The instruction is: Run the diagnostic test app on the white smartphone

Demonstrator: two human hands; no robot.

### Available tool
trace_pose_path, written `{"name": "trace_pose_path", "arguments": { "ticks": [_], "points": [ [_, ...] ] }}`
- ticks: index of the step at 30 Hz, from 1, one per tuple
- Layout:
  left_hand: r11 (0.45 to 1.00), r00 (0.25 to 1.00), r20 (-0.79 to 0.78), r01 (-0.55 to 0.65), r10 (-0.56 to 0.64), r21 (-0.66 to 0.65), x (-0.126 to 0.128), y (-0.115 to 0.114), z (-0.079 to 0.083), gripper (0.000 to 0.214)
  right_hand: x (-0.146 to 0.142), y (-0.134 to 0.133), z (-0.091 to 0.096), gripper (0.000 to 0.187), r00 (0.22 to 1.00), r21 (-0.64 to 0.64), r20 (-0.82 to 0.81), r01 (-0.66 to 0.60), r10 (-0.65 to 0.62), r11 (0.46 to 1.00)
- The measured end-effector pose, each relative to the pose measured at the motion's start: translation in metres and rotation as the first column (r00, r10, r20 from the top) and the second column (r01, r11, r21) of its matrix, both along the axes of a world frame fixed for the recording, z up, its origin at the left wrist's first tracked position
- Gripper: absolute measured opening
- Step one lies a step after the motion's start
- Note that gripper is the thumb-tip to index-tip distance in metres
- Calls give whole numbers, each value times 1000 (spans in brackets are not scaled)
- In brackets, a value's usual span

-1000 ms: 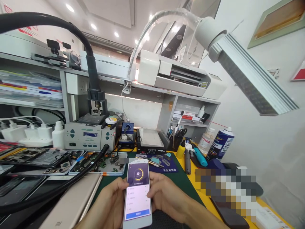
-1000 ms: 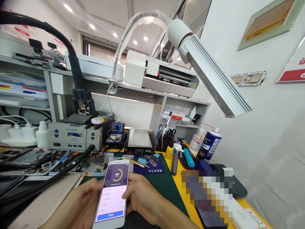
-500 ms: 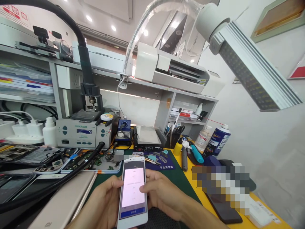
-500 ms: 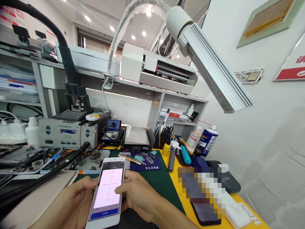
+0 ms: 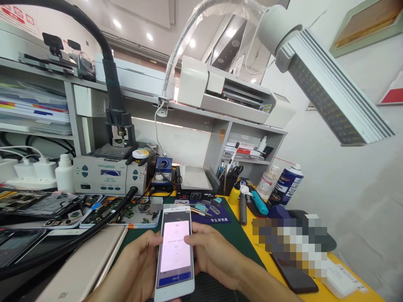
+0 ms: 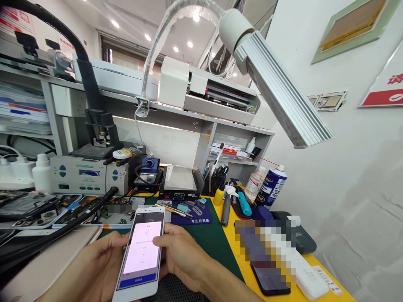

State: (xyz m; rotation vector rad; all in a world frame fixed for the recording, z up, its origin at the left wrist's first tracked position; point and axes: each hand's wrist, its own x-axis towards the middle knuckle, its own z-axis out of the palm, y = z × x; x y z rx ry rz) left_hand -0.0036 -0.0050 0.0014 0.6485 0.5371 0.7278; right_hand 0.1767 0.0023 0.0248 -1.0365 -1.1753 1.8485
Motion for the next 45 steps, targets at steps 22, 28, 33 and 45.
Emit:
{"name": "trace_pose_path", "arguments": {
  "ticks": [22,28,33,45],
  "points": [
    [1000,1000,-14,2,-2,-20,1,0,0,42,2,0,-1,47,998,15,-41,-36,37,999],
    [1000,1000,-10,-6,6,-20,1,0,0,49,2,0,1,44,999,8,-23,-34,34,999],
    [999,1000,-2,9,-9,-31,1,0,2,48,2,0,1,42,998,21,-33,-44,45,999],
    [1000,1000,30,5,-4,-25,2,-2,6,57,1,-1,1,44,999,18,-35,-34,35,999]
  ]
}}
